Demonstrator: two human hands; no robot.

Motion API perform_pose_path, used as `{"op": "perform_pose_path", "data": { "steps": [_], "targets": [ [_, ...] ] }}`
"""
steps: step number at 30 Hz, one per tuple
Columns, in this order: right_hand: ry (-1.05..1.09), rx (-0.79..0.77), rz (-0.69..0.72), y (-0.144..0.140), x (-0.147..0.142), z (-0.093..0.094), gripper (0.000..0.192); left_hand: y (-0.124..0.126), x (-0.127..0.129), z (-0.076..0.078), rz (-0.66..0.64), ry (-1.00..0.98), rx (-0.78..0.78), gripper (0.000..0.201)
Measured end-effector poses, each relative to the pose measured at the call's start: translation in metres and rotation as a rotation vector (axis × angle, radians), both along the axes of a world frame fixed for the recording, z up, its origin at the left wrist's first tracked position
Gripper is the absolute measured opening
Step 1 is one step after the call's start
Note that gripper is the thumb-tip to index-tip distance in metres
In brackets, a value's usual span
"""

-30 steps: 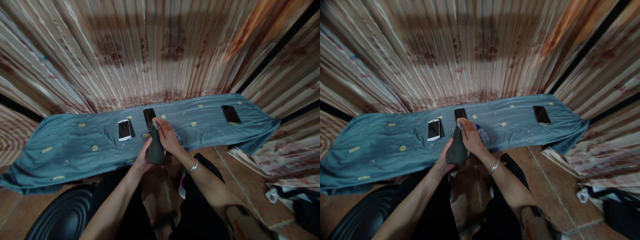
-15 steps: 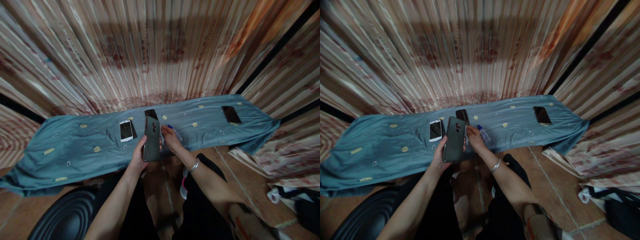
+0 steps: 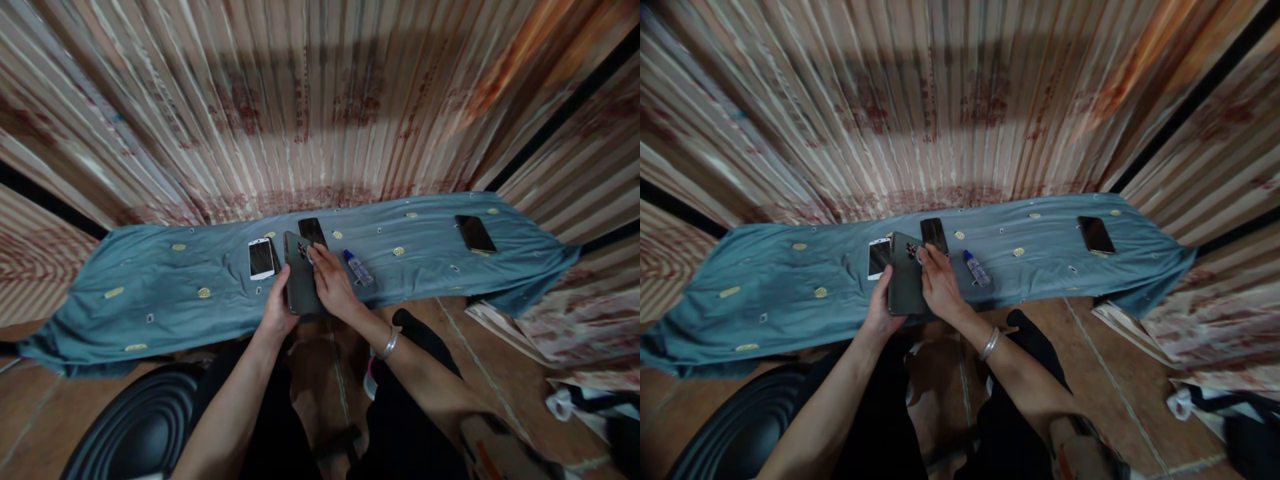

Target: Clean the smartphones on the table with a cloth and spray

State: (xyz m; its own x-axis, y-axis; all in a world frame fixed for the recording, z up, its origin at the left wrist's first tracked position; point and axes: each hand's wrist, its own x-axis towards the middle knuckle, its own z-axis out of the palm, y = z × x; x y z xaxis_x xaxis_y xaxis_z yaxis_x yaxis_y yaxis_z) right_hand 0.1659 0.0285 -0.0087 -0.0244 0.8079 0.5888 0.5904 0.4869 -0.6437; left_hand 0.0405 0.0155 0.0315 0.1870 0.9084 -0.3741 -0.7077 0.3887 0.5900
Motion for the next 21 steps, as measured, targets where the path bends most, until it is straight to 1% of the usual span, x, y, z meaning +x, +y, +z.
{"op": "perform_pose_path", "data": {
  "steps": [3, 7, 11, 13, 16, 18, 21],
  "targets": [
    [-0.054, 0.025, 0.031, -0.005, -0.001, 0.005, 0.050, 0.002, -0.003, 0.000, 0.015, -0.003, 0.014, 0.026],
    [-0.112, 0.041, 0.080, -0.014, -0.002, 0.014, 0.048, 0.005, -0.005, 0.004, 0.039, -0.025, 0.028, 0.024],
    [-0.123, 0.069, 0.179, -0.026, -0.005, 0.023, 0.047, 0.007, -0.005, 0.009, 0.097, -0.037, -0.001, 0.027],
    [-0.127, 0.091, 0.205, -0.030, -0.007, 0.026, 0.046, 0.008, -0.005, 0.009, 0.107, -0.037, -0.011, 0.027],
    [-0.136, 0.110, 0.200, -0.031, -0.007, 0.029, 0.045, 0.007, -0.002, 0.003, 0.088, -0.031, -0.016, 0.022],
    [-0.134, 0.120, 0.172, -0.026, -0.004, 0.029, 0.044, 0.005, 0.001, -0.001, 0.062, -0.033, -0.008, 0.018],
    [-0.108, 0.143, 0.112, -0.016, 0.002, 0.028, 0.044, -0.001, 0.008, -0.004, 0.002, -0.013, -0.030, 0.021]
  ]
}}
